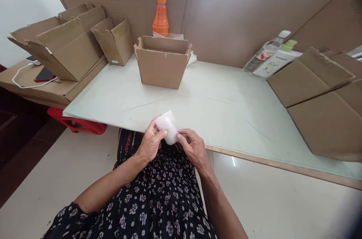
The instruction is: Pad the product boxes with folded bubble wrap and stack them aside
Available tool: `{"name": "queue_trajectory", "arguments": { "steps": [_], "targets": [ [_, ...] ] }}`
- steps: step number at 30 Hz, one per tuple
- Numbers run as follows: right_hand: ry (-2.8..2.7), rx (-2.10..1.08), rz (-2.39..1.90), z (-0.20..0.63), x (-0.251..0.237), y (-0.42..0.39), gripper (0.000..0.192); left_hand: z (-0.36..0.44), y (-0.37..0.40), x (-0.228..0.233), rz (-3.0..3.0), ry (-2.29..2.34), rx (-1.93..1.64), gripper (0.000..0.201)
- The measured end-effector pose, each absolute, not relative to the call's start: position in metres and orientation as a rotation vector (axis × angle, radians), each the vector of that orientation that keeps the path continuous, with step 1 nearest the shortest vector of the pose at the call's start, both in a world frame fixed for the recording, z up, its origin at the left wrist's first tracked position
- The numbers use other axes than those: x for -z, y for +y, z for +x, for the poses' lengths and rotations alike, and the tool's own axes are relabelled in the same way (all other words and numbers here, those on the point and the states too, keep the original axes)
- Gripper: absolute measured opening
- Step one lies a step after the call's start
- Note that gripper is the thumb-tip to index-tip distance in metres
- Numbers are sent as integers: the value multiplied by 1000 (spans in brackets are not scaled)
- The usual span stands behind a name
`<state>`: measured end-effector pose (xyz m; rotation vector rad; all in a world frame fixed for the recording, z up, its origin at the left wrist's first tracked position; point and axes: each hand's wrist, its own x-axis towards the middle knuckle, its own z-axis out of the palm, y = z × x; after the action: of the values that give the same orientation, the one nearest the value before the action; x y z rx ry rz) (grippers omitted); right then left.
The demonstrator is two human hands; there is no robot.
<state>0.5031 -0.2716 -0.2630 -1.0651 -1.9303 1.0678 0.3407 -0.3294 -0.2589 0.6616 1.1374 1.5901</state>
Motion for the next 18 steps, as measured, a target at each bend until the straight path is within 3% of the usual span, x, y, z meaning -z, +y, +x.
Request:
{"name": "queue_trajectory", "arguments": {
  "steps": [2,6,11,15,18],
  "targets": [
    [-1936,-961,-1043,509,258,-269,29,342,-333,254,818,1239,-1559,57],
    [-1930,-1127,-886,510,242,-264,58,344,-342,246,1203,1455,-1402,42],
    [-1792,-1205,-888,504,242,-266,27,340,-342,247,1316,1418,-1339,50],
    [-1773,-1289,-917,515,246,-260,31,330,-338,245,1288,1309,-1075,36],
    [-1926,-1258,-907,525,236,-252,49,323,-334,242,1329,1319,-932,28]
  ]
}}
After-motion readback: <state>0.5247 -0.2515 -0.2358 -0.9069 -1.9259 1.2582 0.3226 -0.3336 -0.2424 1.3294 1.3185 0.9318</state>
